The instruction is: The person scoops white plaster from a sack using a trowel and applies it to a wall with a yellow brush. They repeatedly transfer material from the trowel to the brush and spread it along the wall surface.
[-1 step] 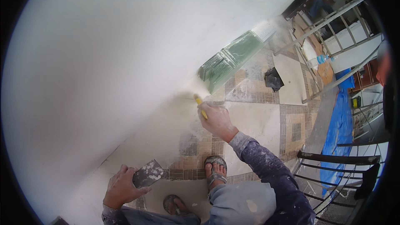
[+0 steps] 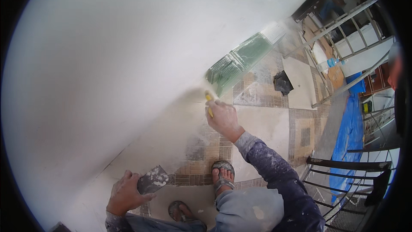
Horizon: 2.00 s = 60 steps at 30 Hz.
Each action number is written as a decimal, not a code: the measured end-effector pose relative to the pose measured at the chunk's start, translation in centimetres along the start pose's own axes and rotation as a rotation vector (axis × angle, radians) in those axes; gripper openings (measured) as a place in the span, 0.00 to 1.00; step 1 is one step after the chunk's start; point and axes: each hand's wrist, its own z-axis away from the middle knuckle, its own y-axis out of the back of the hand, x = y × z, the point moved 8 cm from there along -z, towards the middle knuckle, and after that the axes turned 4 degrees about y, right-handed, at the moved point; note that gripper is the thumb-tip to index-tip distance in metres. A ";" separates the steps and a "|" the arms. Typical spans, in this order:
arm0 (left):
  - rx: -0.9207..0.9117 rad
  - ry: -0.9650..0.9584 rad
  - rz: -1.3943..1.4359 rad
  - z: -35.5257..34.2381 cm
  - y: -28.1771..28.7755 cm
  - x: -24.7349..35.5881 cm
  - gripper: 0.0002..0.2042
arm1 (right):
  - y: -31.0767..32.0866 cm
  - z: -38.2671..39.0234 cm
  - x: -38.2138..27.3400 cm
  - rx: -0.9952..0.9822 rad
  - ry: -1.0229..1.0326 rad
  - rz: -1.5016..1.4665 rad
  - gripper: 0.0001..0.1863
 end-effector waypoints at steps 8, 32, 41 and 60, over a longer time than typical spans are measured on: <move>-0.026 -0.012 0.068 2.3 -0.2 -1.8 0.36 | -3.7 -5.5 -1.1 -0.191 -0.084 0.143 0.08; -0.072 -0.122 0.019 2.2 -1.5 1.7 0.35 | -6.8 0.5 -13.9 -0.330 0.368 -0.437 0.10; -0.100 -0.074 -0.071 1.9 -2.7 0.6 0.36 | -3.1 -5.3 -1.9 -0.176 -0.011 0.055 0.10; -0.204 -0.244 -0.101 -3.1 -3.9 3.2 0.33 | -4.4 -1.1 -7.6 -0.237 0.110 -0.274 0.10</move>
